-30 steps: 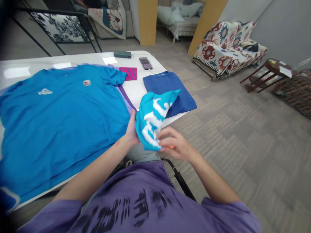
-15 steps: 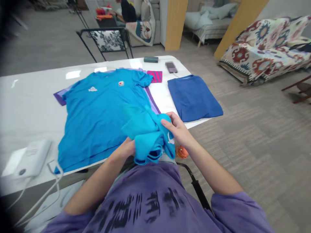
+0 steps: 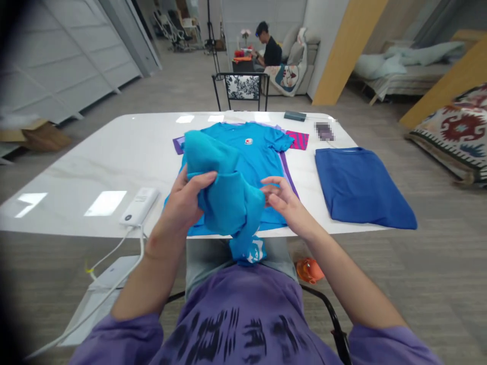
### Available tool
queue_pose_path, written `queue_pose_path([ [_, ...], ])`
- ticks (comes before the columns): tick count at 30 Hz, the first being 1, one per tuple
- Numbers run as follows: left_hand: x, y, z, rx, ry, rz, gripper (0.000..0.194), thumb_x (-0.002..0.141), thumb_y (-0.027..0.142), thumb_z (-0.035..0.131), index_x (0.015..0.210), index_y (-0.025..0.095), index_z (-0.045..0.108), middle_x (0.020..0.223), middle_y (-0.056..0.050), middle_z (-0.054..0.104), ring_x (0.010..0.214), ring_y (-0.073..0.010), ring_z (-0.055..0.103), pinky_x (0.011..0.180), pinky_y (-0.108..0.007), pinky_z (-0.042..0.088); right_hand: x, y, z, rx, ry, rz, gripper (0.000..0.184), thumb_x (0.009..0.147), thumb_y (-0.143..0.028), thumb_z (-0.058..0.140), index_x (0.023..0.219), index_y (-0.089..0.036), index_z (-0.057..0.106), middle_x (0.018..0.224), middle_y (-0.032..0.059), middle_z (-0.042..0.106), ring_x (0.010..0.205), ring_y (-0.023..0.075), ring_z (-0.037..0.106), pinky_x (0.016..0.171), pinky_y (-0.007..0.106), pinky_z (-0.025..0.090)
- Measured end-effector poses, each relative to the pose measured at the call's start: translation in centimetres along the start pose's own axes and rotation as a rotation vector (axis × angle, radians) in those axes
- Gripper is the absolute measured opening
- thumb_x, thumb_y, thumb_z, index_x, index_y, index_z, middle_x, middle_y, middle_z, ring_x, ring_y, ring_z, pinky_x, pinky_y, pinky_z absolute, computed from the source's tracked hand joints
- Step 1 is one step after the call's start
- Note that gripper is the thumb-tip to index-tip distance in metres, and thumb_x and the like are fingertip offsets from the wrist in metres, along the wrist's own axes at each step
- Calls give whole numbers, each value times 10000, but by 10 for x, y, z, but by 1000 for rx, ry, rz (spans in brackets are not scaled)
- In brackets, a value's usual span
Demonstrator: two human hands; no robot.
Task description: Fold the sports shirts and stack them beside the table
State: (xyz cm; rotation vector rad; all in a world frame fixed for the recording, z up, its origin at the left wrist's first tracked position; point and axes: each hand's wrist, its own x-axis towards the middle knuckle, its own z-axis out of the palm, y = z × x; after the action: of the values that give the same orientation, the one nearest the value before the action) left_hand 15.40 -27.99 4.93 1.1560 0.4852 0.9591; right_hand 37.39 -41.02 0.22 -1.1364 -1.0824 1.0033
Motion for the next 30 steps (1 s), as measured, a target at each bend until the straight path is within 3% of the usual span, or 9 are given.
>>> queue_pose_path([
  [3, -5, 19, 1, 28, -62, -11, 557, 847, 450, 985, 1360, 320, 813, 1258, 1, 859, 1356, -391, 766, 1156, -500, 662, 11, -7, 33, -89, -90, -8, 589, 910, -652, 914, 1320, -359, 609, 969, -7, 656, 801, 204, 611, 708, 347, 534],
  [7, -10, 39, -12, -2, 5, 67, 464, 921, 553, 913, 1299, 299, 825, 1290, -19, 855, 1431, -388, 724, 1190, -509, 641, 11, -11, 46, -273, -157, -85, 289, 1008, -510, 842, 1103, -306, 661, 948, 10, 633, 865, 216, 591, 767, 359, 516],
  [12, -9, 65, -48, -5, 119, 251, 329, 1032, 509, 775, 1240, 258, 824, 1320, -40, 850, 1498, -339, 679, 1254, -474, 591, 20, -3, 30, -81, 126, -187, 258, 953, -470, 765, 958, -313, 560, 774, -16, 475, 705, 218, 476, 664, 351, 460],
  [15, -4, 77, -57, 46, 153, 310, 344, 1050, 543, 724, 1210, 253, 816, 1322, -55, 843, 1533, -336, 652, 1283, -484, 566, 28, -6, 30, 20, 210, -178, 334, 941, -584, 689, 905, -303, 512, 795, 13, 518, 711, 244, 536, 629, 374, 481],
  [19, 4, 82, -43, 118, 145, 342, 386, 992, 567, 795, 1235, 267, 791, 1366, -72, 820, 1578, -378, 601, 1309, -530, 532, 28, -14, 57, -73, -27, -86, 489, 983, -788, 647, 1120, -320, 642, 1012, 51, 689, 926, 289, 675, 768, 430, 584],
  [23, 5, 91, -25, 125, 65, 301, 330, 1008, 527, 790, 1179, 245, 787, 1323, -68, 809, 1560, -431, 600, 1255, -563, 565, 31, -16, 81, -370, -196, -141, 274, 995, -518, 812, 995, -289, 662, 951, 3, 682, 921, 244, 625, 849, 392, 546],
  [26, 1, 102, -27, 180, 8, 334, 374, 961, 539, 862, 1151, 230, 770, 1196, -75, 808, 1447, -430, 682, 1174, -563, 610, 45, -21, 72, -482, -87, -233, 225, 1020, -357, 718, 851, -257, 608, 890, 3, 652, 868, 230, 588, 806, 370, 488],
  [30, -2, 109, -40, 467, 31, 388, 631, 697, 341, 1079, 1226, 243, 750, 1229, -68, 777, 1392, -425, 690, 1179, -550, 592, 69, -45, 39, -616, 107, -369, 227, 997, -298, 699, 794, -249, 609, 836, 13, 618, 828, 235, 573, 801, 382, 478],
])
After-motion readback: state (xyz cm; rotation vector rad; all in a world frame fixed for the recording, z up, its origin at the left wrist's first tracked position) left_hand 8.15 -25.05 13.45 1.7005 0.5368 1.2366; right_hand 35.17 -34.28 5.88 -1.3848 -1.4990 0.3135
